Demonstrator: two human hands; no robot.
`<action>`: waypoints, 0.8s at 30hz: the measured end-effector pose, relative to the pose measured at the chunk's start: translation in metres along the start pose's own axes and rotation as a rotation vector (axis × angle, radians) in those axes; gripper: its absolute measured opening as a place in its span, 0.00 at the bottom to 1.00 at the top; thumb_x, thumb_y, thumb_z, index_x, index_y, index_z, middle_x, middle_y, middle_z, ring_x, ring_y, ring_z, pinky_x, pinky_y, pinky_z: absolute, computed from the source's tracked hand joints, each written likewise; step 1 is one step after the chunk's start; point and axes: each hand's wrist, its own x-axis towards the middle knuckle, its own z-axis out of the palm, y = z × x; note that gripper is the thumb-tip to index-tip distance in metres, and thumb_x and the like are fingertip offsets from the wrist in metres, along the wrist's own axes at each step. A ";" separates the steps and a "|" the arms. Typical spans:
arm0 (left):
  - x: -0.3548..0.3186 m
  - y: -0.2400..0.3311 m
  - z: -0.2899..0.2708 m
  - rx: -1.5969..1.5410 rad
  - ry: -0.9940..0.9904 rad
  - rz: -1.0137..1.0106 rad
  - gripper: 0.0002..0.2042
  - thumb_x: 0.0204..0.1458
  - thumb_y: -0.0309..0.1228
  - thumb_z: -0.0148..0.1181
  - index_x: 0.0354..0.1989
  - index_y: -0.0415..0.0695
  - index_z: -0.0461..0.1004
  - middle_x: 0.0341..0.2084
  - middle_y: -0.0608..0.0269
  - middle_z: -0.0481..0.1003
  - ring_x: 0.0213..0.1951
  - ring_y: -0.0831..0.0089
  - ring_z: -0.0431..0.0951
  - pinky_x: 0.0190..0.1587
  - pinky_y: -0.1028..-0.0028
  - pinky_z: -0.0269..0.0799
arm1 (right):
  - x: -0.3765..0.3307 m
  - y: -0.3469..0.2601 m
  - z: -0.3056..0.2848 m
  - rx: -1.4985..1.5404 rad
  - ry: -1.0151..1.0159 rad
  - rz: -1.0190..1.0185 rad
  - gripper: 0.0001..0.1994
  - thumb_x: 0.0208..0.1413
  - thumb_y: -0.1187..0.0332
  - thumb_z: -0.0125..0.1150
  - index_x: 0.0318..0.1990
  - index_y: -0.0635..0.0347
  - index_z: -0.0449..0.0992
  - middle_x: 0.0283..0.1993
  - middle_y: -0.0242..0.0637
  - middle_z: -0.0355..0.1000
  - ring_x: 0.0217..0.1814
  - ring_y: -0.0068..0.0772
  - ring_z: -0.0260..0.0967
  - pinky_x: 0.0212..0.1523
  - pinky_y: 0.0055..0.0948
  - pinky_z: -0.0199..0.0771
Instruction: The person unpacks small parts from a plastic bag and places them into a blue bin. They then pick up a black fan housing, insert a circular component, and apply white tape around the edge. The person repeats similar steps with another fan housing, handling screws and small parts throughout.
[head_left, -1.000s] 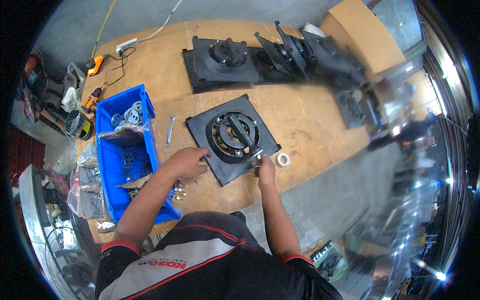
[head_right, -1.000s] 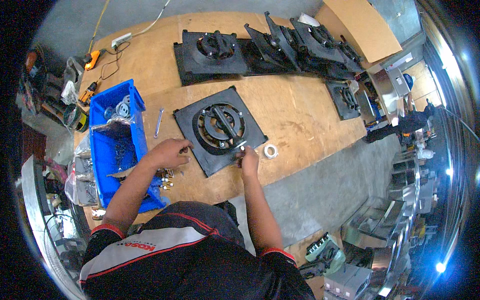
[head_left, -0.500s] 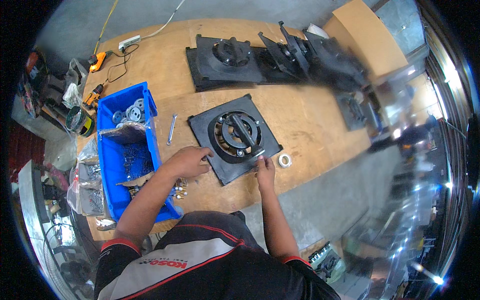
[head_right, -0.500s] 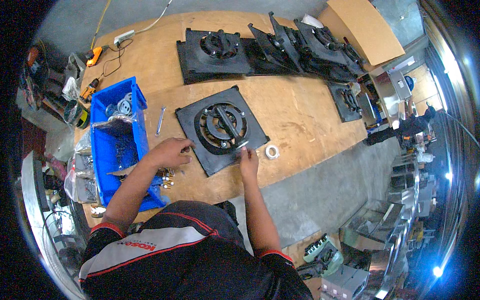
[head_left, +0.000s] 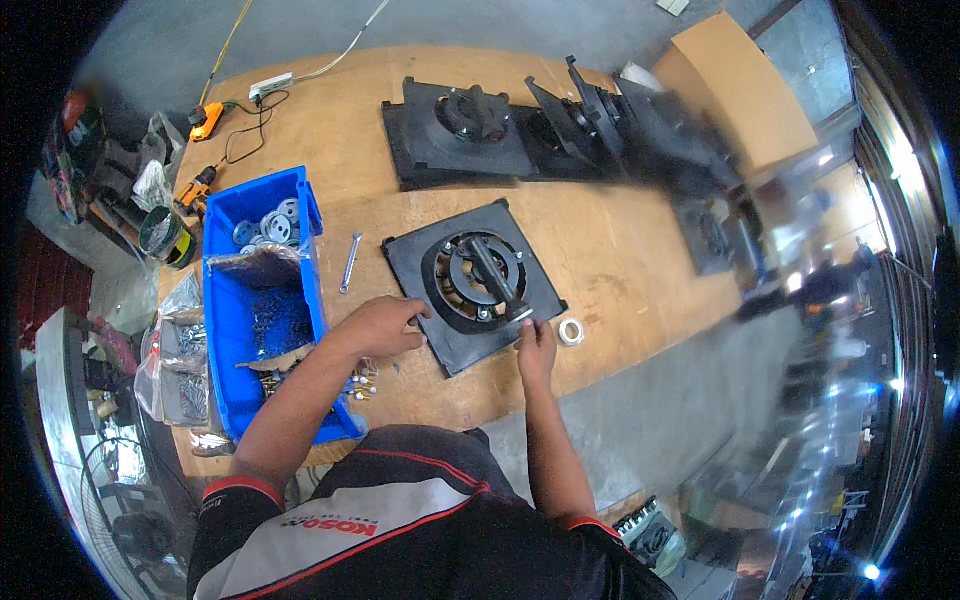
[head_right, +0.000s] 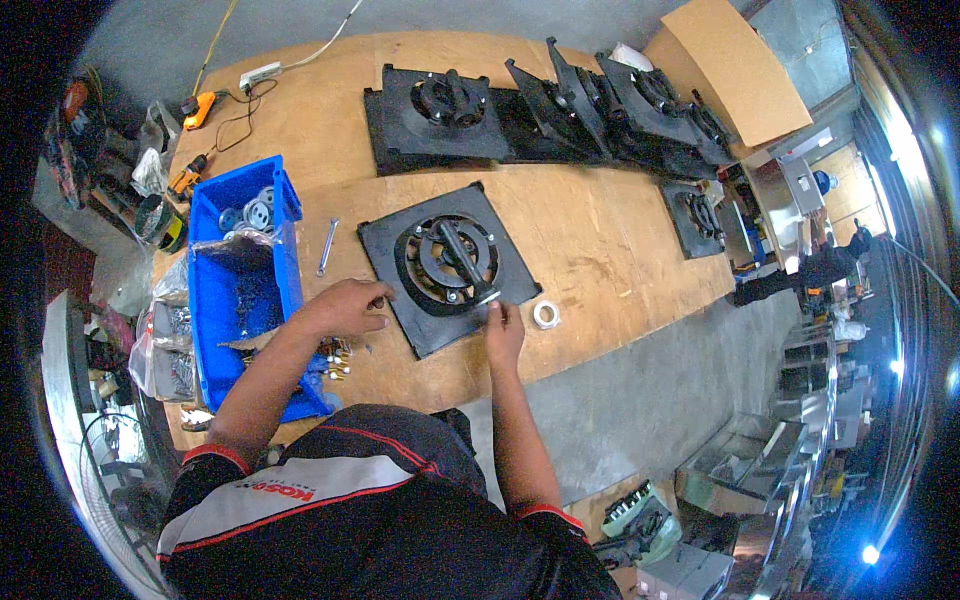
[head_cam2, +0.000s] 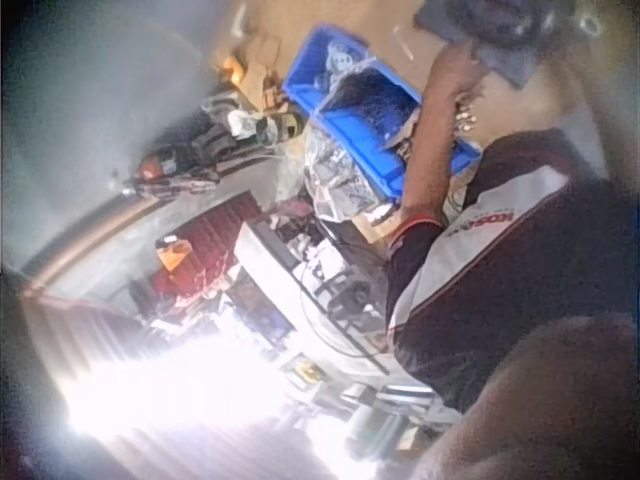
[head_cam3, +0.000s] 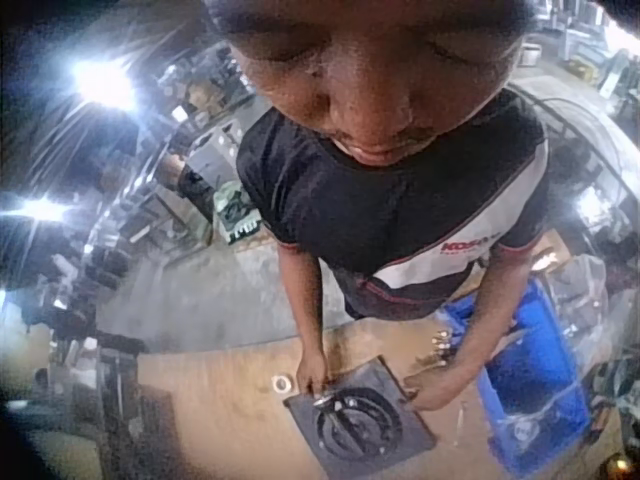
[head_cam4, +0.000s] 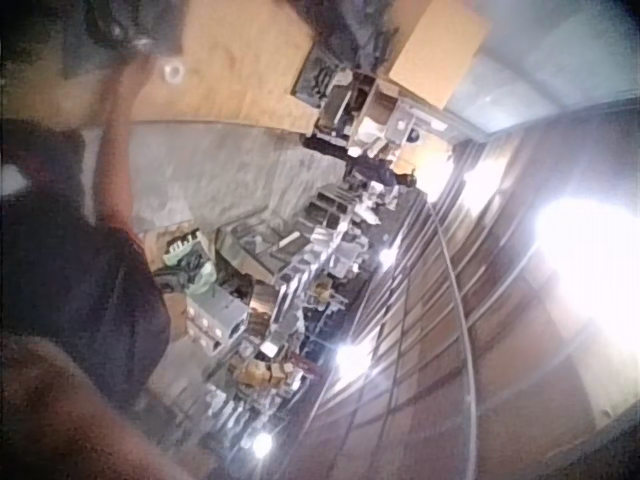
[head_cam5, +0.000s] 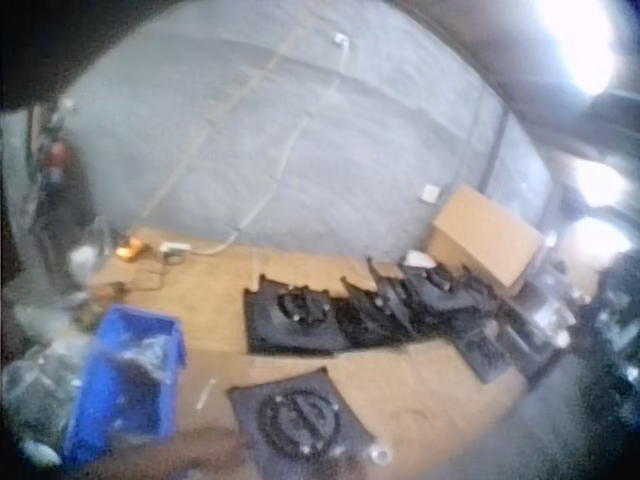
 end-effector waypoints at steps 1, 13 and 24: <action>0.000 0.001 -0.001 0.006 0.005 0.011 0.24 0.47 0.37 0.65 0.54 0.45 0.72 0.44 0.45 0.78 0.47 0.49 0.78 0.52 0.57 0.73 | 0.003 0.006 0.005 -0.008 0.030 -0.099 0.10 0.64 0.63 0.56 0.35 0.60 0.73 0.26 0.31 0.68 0.25 0.23 0.65 0.22 0.24 0.61; -0.003 0.005 -0.005 -0.008 0.002 -0.037 0.25 0.47 0.37 0.65 0.55 0.45 0.71 0.45 0.45 0.78 0.48 0.48 0.78 0.52 0.57 0.73 | 0.013 0.029 -0.015 0.239 -0.147 0.401 0.14 0.68 0.58 0.48 0.34 0.58 0.71 0.24 0.31 0.67 0.20 0.23 0.61 0.20 0.25 0.60; -0.005 -0.007 0.007 -0.008 0.164 0.021 0.23 0.51 0.42 0.64 0.53 0.46 0.73 0.44 0.48 0.78 0.48 0.49 0.78 0.52 0.57 0.72 | 0.021 0.010 -0.022 0.264 -0.400 0.410 0.18 0.68 0.53 0.50 0.38 0.60 0.73 0.28 0.34 0.72 0.25 0.26 0.68 0.26 0.27 0.68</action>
